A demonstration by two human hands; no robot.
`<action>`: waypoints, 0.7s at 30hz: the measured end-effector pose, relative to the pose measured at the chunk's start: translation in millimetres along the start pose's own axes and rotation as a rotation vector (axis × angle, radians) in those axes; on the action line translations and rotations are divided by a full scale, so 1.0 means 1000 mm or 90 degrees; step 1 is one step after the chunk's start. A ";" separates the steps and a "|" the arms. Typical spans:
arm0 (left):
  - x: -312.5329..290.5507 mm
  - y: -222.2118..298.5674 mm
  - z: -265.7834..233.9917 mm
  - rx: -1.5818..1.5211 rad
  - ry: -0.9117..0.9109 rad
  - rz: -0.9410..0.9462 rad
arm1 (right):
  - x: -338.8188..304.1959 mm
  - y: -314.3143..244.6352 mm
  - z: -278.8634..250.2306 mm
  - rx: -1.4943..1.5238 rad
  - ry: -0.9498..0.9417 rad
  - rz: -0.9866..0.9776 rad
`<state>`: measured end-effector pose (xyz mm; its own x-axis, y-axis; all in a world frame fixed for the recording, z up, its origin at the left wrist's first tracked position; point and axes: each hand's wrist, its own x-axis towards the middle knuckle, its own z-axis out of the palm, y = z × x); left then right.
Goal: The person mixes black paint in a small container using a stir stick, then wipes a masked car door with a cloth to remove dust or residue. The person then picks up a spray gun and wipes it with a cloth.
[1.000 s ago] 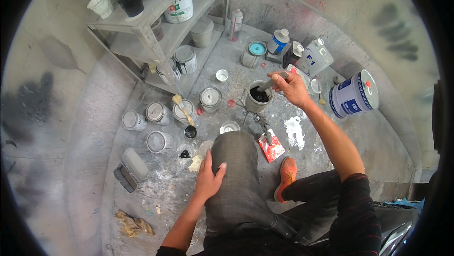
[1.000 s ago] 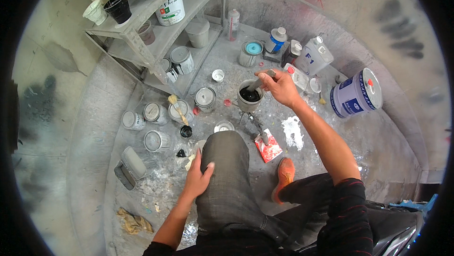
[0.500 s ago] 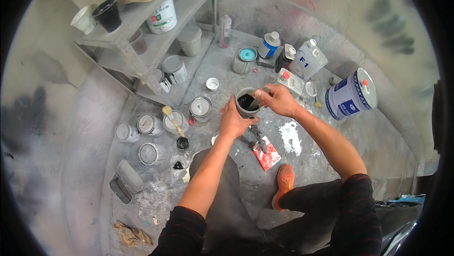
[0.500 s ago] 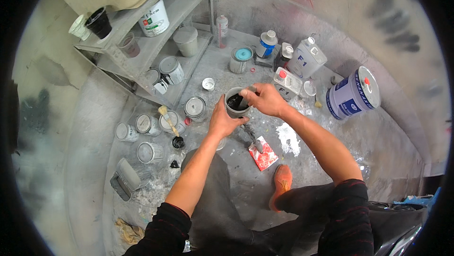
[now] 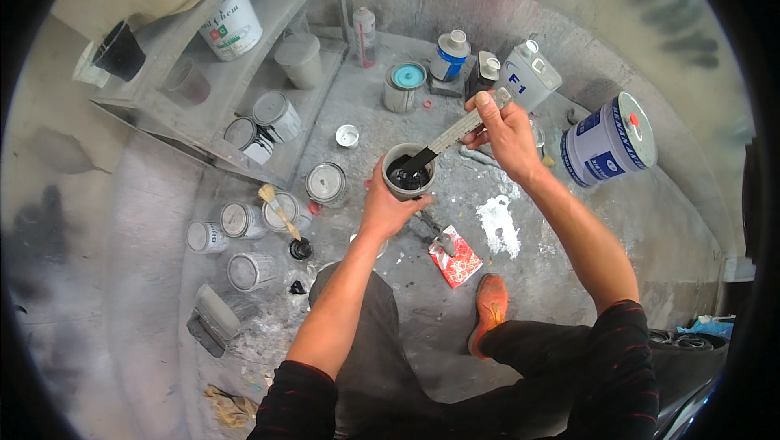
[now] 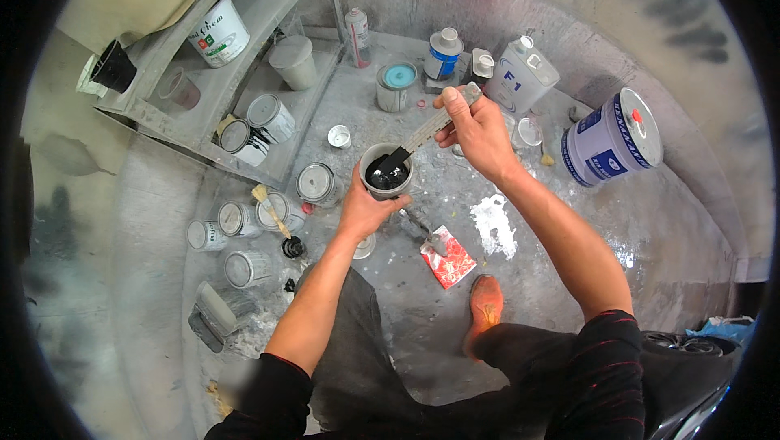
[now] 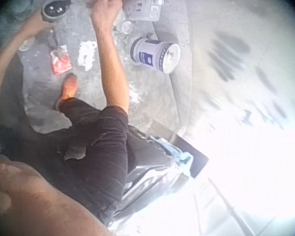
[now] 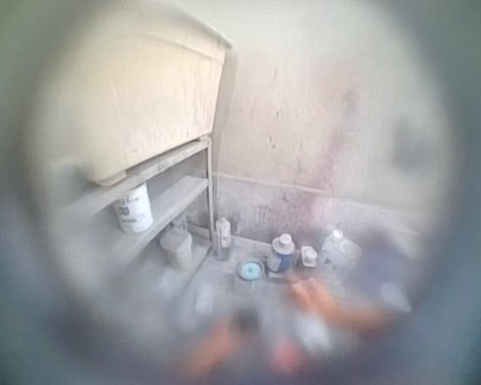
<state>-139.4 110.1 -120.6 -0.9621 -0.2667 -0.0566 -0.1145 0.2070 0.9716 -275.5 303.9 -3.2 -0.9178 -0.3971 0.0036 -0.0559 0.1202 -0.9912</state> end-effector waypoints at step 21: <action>0.004 -0.018 0.001 0.057 -0.009 0.030 | 0.020 0.077 -0.080 0.228 0.065 0.137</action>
<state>-141.1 106.0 -138.2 -0.9703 -0.2414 -0.0152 -0.0902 0.3027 0.9488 -329.3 378.5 -69.0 -0.9288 -0.3028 -0.2137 0.2652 -0.1400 -0.9540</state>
